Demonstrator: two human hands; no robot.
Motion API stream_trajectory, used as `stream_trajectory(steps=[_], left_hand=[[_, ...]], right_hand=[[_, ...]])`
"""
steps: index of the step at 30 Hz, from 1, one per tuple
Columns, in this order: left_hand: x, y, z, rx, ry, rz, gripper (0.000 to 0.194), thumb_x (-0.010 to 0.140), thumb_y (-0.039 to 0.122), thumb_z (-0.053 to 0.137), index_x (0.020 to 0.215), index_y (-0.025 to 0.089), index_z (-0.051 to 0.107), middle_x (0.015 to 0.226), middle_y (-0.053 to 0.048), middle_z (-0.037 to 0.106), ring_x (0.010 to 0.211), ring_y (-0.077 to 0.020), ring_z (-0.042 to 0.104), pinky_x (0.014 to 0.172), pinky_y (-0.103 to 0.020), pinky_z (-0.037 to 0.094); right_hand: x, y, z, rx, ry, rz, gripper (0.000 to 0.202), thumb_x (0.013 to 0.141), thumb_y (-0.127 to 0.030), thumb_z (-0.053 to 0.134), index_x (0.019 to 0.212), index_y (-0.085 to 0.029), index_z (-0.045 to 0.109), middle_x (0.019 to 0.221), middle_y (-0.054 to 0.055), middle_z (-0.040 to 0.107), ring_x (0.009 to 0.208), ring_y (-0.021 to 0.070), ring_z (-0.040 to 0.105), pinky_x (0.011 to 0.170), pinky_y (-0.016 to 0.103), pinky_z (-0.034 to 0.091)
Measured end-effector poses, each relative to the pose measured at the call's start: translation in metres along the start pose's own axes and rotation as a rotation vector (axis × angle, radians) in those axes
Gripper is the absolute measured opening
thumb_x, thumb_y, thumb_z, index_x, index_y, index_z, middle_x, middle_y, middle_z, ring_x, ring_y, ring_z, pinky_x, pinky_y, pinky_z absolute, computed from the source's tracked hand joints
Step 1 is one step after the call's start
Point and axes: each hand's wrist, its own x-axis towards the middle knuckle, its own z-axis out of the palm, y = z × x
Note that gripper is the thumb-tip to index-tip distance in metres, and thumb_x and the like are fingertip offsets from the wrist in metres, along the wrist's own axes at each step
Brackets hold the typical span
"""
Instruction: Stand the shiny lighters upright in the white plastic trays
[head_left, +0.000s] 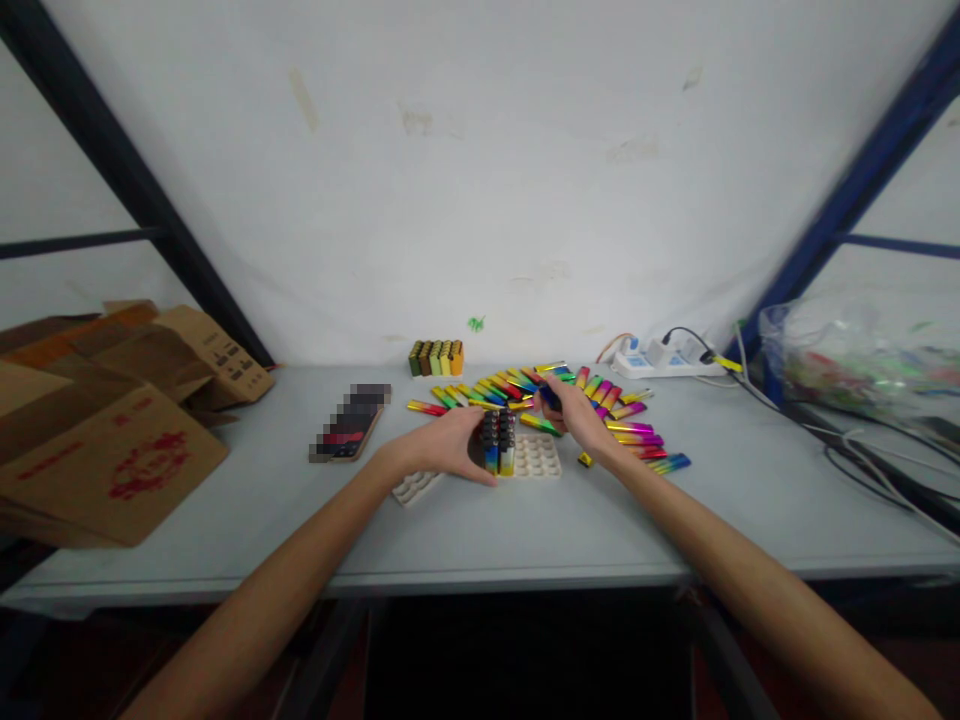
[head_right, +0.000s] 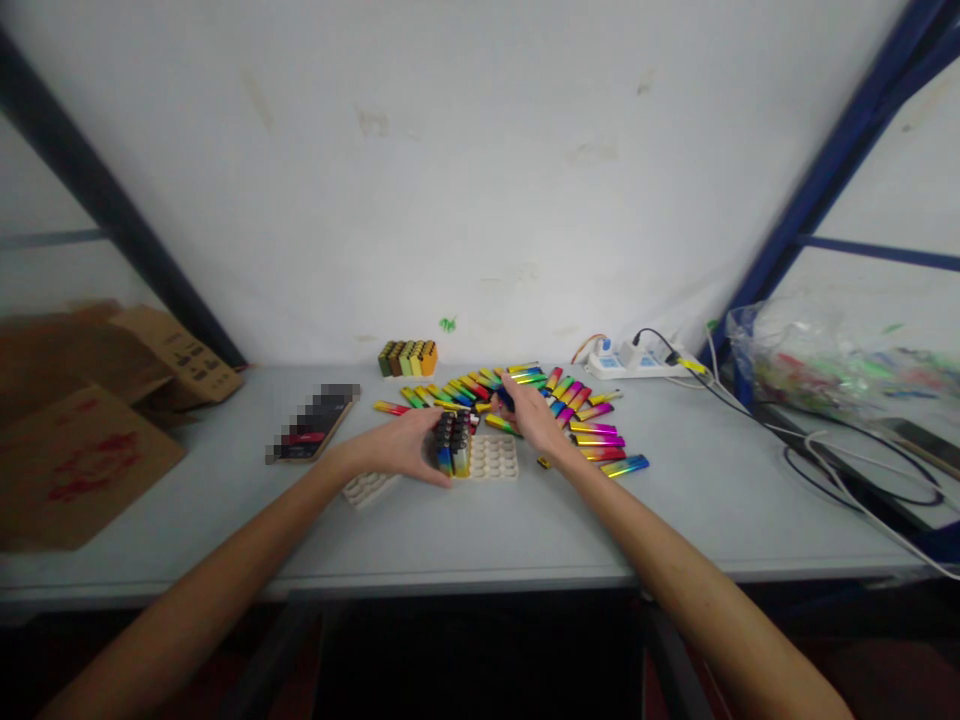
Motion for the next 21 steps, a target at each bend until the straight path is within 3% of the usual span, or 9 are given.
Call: stream_trajectory(steps=[3,6,9,14,18,21], left_hand=[[0.0006,0.0001,0.0,0.009,-0.012,0.0,0.076,0.058,0.066,0.087,0.108,0.016,0.059,0.113,-0.013,0.068,0.1,-0.0346,0.067,0.088,-0.041,0.052],[0.0009,-0.0002,0.0005,-0.003,-0.004,0.0,0.076,0.058,0.065,0.087,0.109,0.016,0.059,0.113,-0.013,0.068,0.101,-0.0354,0.067,0.089,-0.042,0.052],[0.0008,-0.001,0.0009,-0.012,-0.002,0.005,0.076,0.058,0.064,0.088,0.109,0.016,0.06,0.112,-0.013,0.068,0.102,-0.0355,0.067,0.089,-0.042,0.052],[0.0007,-0.0027,0.0014,-0.045,0.012,0.023,0.076,0.056,0.063,0.089,0.111,0.017,0.061,0.113,-0.012,0.069,0.104,-0.0348,0.067,0.091,-0.042,0.052],[0.0,-0.0011,0.0007,-0.036,0.008,0.001,0.077,0.055,0.064,0.088,0.109,0.017,0.061,0.113,-0.012,0.069,0.103,-0.036,0.067,0.09,-0.042,0.052],[-0.0005,0.0007,-0.0001,-0.031,0.005,-0.003,0.075,0.056,0.064,0.089,0.108,0.017,0.061,0.112,-0.012,0.069,0.104,-0.0358,0.066,0.09,-0.042,0.052]], right_hand=[[0.0006,-0.0013,0.0001,0.087,0.044,-0.023,0.064,0.095,-0.078,0.032,0.085,-0.021,0.058,0.06,-0.003,0.042,0.052,0.0143,0.037,0.05,0.028,0.031],[0.0009,-0.0024,-0.0005,-0.013,0.037,-0.147,0.056,0.098,-0.072,0.038,0.082,-0.021,0.057,0.071,0.0,0.055,0.066,0.0161,0.05,0.062,0.029,0.041],[0.0004,-0.003,-0.0007,-0.112,0.015,-0.208,0.05,0.097,-0.067,0.049,0.081,-0.02,0.058,0.076,0.001,0.058,0.071,0.016,0.053,0.066,0.028,0.044],[-0.0029,-0.0023,0.0005,-0.189,0.001,-0.193,0.048,0.089,-0.065,0.063,0.078,-0.019,0.061,0.07,0.0,0.058,0.066,0.0164,0.058,0.059,0.026,0.043],[-0.0051,-0.0013,0.0014,-0.138,-0.051,-0.122,0.049,0.084,-0.067,0.068,0.075,-0.02,0.059,0.069,0.002,0.064,0.067,0.0213,0.068,0.056,0.027,0.048],[-0.0053,-0.0023,0.0004,-0.173,-0.068,-0.152,0.047,0.082,-0.065,0.07,0.076,-0.02,0.06,0.071,0.003,0.069,0.069,0.0229,0.072,0.06,0.029,0.053]])
